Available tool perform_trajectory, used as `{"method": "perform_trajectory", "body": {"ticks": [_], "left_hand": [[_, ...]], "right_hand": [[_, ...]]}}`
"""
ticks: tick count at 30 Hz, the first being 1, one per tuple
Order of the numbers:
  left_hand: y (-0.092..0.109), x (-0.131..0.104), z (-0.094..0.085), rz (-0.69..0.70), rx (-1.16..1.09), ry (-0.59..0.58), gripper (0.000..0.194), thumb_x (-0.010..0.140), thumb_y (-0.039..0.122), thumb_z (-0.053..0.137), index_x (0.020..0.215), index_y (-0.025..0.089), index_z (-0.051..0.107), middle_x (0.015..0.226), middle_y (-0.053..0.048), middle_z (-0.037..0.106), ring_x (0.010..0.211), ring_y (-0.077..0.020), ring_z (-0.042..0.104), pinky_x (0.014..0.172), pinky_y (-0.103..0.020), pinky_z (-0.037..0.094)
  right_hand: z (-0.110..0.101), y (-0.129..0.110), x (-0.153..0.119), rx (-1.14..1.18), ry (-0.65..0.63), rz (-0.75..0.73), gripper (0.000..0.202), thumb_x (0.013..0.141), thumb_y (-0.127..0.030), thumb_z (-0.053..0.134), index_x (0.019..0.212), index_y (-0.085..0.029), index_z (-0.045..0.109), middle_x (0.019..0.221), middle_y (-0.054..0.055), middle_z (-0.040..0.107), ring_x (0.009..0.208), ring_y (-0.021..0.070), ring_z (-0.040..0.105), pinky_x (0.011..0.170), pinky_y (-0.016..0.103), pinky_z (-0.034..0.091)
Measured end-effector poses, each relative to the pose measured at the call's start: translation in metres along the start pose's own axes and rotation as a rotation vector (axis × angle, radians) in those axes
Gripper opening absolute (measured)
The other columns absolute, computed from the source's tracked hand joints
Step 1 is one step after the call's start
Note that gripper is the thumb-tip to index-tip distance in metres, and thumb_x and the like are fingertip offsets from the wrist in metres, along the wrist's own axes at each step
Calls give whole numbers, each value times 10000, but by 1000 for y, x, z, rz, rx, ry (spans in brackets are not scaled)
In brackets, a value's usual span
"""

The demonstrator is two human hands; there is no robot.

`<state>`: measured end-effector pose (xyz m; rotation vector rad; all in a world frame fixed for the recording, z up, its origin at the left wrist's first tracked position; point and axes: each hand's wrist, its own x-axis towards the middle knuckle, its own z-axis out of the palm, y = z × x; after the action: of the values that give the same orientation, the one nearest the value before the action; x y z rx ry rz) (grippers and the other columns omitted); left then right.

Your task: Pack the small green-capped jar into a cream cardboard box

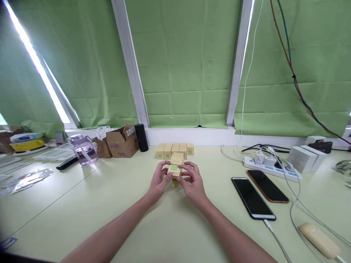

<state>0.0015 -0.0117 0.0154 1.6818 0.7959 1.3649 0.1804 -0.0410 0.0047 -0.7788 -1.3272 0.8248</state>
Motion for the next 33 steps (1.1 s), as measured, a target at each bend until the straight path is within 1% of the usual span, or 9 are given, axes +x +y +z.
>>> {"method": "perform_trajectory", "body": {"ticks": [8, 12, 20, 24, 26, 28, 30, 33], "left_hand": [[-2, 2, 1, 32, 29, 10, 506, 970, 608, 694, 1296, 250, 546, 1172, -91, 658, 982, -212, 663, 880, -353, 551], [-3, 3, 1, 44, 54, 29, 484, 975, 607, 685, 1277, 252, 555, 1190, -85, 643, 957, -200, 656, 848, -334, 537], [-4, 4, 3, 29, 134, 80, 413, 973, 554, 698, 1228, 254, 575, 1239, -75, 600, 929, -176, 633, 747, -284, 497], [-7, 4, 3, 47, 180, 93, 353, 995, 508, 677, 1217, 256, 566, 1296, -75, 572, 928, -165, 634, 750, -291, 521], [-7, 4, 3, 82, 207, 99, 322, 1007, 485, 663, 1215, 257, 571, 1301, -74, 567, 924, -163, 643, 781, -312, 550], [-7, 4, 3, 159, 239, 105, 287, 1025, 456, 640, 1224, 259, 577, 1297, -80, 570, 993, -185, 658, 858, -350, 579], [-6, 3, 2, 259, 286, 101, 269, 1044, 421, 615, 1258, 261, 582, 1312, -99, 576, 1149, -231, 647, 967, -400, 583], [-2, 1, 1, 371, 392, 94, 301, 1059, 377, 594, 1337, 261, 580, 1379, -134, 571, 1368, -290, 559, 1116, -484, 533]], "right_hand": [[0, 1, 1, -10, 18, -3, 387, 915, -552, 795, 1227, -324, 774, 1440, 98, 490, 902, 171, 744, 819, 399, 684], [1, 0, 1, -9, 24, -1, 377, 921, -551, 790, 1219, -320, 778, 1430, 93, 491, 889, 163, 747, 811, 391, 679], [2, 2, 2, -14, 54, 7, 382, 927, -593, 761, 1168, -298, 798, 1411, 103, 508, 849, 170, 768, 709, 355, 667], [2, 3, 2, -21, 46, 12, 373, 939, -587, 747, 1163, -294, 800, 1414, 106, 512, 824, 165, 768, 683, 356, 667], [2, 3, 2, -27, 45, 15, 376, 941, -588, 742, 1166, -292, 799, 1413, 106, 514, 811, 158, 761, 688, 358, 668], [2, 3, 3, -26, 45, 18, 380, 940, -591, 743, 1170, -293, 795, 1419, 104, 510, 814, 153, 754, 718, 366, 673], [2, 2, 3, -24, 41, 17, 378, 939, -586, 747, 1186, -302, 788, 1442, 102, 499, 861, 158, 751, 797, 382, 678], [3, 2, 2, -39, 31, -5, 377, 949, -554, 750, 1248, -324, 764, 1518, 102, 470, 1010, 190, 747, 960, 419, 651]]}}
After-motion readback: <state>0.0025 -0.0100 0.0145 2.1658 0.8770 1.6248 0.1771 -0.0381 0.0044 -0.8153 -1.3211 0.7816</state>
